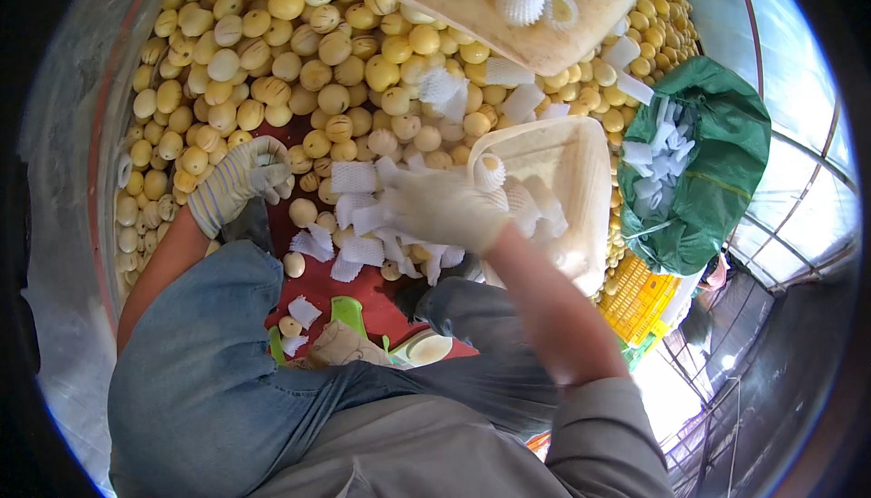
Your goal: The person repeatedly picks small yellow fruits from a large pile, wraps each one in a white foam net, and places the wrapped fruit into a nearby container. The process is continuous and repetitive throughout the clip.
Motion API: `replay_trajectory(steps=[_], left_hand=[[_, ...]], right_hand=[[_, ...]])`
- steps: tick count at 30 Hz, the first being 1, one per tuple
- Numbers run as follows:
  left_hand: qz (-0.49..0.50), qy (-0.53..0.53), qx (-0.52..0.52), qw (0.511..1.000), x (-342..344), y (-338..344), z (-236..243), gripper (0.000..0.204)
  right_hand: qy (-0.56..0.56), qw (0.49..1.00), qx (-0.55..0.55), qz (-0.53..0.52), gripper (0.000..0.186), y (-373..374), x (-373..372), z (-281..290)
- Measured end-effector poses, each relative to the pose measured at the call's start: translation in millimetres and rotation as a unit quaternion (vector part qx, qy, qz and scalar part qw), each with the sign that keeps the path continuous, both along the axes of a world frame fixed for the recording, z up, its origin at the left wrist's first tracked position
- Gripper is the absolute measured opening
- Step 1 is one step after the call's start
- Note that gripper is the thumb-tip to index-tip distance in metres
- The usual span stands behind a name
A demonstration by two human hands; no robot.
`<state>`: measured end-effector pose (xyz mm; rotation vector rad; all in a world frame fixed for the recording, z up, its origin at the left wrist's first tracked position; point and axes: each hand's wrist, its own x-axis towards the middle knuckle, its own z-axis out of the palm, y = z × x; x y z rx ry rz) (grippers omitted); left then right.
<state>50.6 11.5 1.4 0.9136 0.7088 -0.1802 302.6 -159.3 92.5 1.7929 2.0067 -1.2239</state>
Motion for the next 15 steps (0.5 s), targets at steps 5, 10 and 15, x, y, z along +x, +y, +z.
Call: replay_trajectory(steps=[5,10,15], left_hand=[[0.045,0.014,-0.014,0.999,-7.5,-0.4,-24.2,0.034],[0.037,0.05,-0.025,0.998,-9.7,-0.9,-28.1,0.033],[0.048,0.05,-0.04,0.997,-11.4,-2.5,-35.5,0.032]], right_hand=[[-0.245,0.911,-0.332,0.014,0.051,-88.7,110.5,47.1],[-0.235,0.95,-0.171,-0.114,0.041,-82.0,83.1,41.8],[-0.086,0.98,0.152,-0.094,0.046,-18.6,-20.8,-42.0]])
